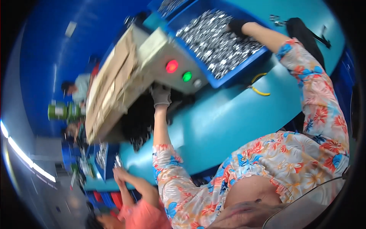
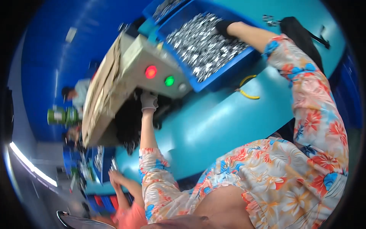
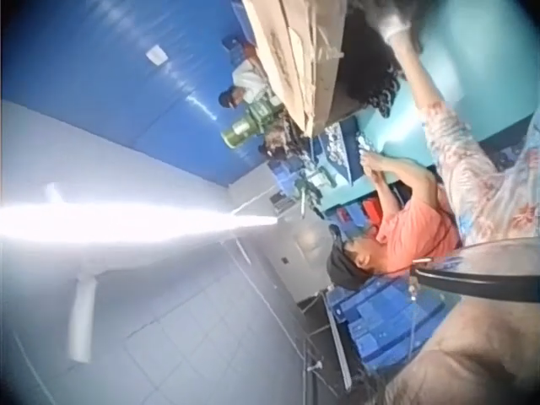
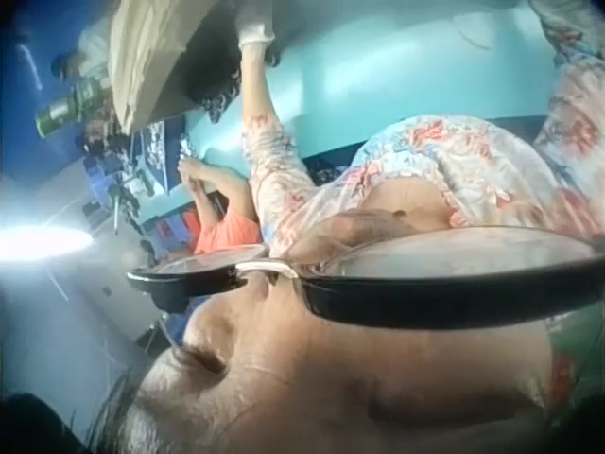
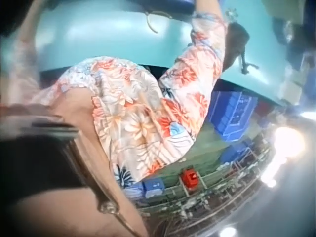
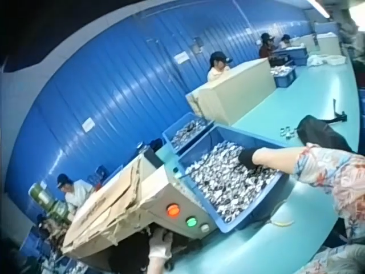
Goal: Assembling small mechanical components by inserting rubber seals into metal housings and using an assembly press.
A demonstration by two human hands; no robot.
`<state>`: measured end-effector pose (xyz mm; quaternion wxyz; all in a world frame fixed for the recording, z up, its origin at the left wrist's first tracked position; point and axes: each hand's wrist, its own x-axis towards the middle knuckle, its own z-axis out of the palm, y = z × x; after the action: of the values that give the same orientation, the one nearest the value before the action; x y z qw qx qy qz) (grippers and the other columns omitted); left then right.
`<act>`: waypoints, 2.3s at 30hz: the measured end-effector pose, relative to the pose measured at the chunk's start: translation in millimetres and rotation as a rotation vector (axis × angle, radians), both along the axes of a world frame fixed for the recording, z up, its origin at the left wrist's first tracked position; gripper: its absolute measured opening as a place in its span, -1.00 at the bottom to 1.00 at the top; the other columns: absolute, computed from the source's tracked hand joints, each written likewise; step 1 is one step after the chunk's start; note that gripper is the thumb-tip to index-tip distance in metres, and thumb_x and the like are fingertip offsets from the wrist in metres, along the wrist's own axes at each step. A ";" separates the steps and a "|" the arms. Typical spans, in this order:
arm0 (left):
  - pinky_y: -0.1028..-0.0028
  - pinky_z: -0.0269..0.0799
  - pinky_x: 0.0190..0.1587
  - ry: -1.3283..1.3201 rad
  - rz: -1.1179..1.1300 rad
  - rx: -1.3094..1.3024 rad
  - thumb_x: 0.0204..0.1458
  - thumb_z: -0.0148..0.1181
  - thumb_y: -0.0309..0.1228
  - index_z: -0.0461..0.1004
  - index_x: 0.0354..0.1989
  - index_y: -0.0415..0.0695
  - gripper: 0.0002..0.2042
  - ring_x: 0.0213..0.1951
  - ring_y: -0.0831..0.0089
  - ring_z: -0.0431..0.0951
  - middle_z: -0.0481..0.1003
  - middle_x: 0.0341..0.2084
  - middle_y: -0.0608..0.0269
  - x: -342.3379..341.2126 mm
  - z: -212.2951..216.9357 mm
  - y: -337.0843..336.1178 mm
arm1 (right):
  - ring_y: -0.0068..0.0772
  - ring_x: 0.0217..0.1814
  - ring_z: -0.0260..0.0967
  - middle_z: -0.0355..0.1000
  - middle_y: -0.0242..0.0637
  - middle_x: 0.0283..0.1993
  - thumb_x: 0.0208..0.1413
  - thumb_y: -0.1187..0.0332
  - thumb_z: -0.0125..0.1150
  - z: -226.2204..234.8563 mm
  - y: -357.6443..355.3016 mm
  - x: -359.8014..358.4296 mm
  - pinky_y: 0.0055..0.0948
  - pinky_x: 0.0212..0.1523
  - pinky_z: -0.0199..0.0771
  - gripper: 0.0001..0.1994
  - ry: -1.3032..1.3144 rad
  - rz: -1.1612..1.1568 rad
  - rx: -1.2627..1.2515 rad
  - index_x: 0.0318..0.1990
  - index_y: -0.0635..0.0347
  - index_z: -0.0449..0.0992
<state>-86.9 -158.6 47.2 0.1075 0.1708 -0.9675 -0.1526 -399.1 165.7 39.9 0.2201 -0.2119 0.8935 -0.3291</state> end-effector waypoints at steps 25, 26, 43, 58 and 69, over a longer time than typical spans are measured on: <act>0.21 0.16 0.12 0.743 0.033 1.294 0.06 -0.03 -0.46 0.23 0.13 -0.14 -0.60 0.10 0.24 0.28 0.25 0.13 0.18 9.1 -11.2 -27.2 | -0.25 -0.18 0.43 0.45 -0.19 -0.26 -0.26 0.32 0.36 -34.6 -21.9 -43.1 -0.35 -0.16 0.41 -0.62 0.349 0.502 0.608 -0.22 0.19 0.42; 0.23 0.18 0.07 0.691 0.082 1.547 0.07 -0.06 -0.49 0.22 0.13 -0.12 -0.60 0.10 0.26 0.26 0.28 0.09 0.17 30.3 -6.0 -23.2 | -0.24 -0.19 0.43 0.45 -0.18 -0.27 -0.24 0.32 0.34 -26.3 -23.2 -35.2 -0.34 -0.17 0.41 -0.64 0.383 0.496 0.605 -0.23 0.19 0.42; 0.35 0.44 -0.11 0.561 -0.014 1.916 -0.07 0.22 -0.42 0.20 0.10 -0.29 -0.46 -0.15 0.34 0.44 0.34 -0.08 0.12 103.6 -38.7 119.3 | -0.13 -0.27 0.41 0.46 -0.06 -0.36 -0.02 0.28 0.07 19.0 -4.9 -17.0 -0.30 -0.24 0.39 -0.81 0.901 0.317 0.206 -0.36 0.19 0.50; 0.39 0.36 0.02 0.428 0.032 1.609 0.02 0.02 -0.61 0.10 0.15 -0.42 -0.51 -0.10 0.32 0.44 0.31 -0.02 -0.04 92.6 -34.7 177.4 | -0.44 -0.16 0.42 0.48 -0.18 -0.24 -0.05 0.46 0.21 -28.5 -2.6 300.2 -0.52 -0.10 0.37 -0.75 0.052 0.295 -0.871 -0.17 0.30 0.47; 0.33 0.29 0.11 0.483 -0.001 1.598 -0.01 0.12 -0.50 0.13 0.13 -0.43 -0.48 0.05 0.26 0.34 0.22 0.08 -0.02 94.2 -41.1 171.5 | -0.32 -0.09 0.39 0.43 -0.13 -0.13 -0.01 0.44 0.18 -43.2 -5.7 300.9 -0.47 -0.05 0.34 -0.69 0.090 0.244 -0.758 -0.07 0.28 0.41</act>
<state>7.3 12.9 6.1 0.1583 0.1580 -0.5183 -0.8254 -98.2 160.0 -3.3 0.1244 -0.3966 0.6857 -0.5975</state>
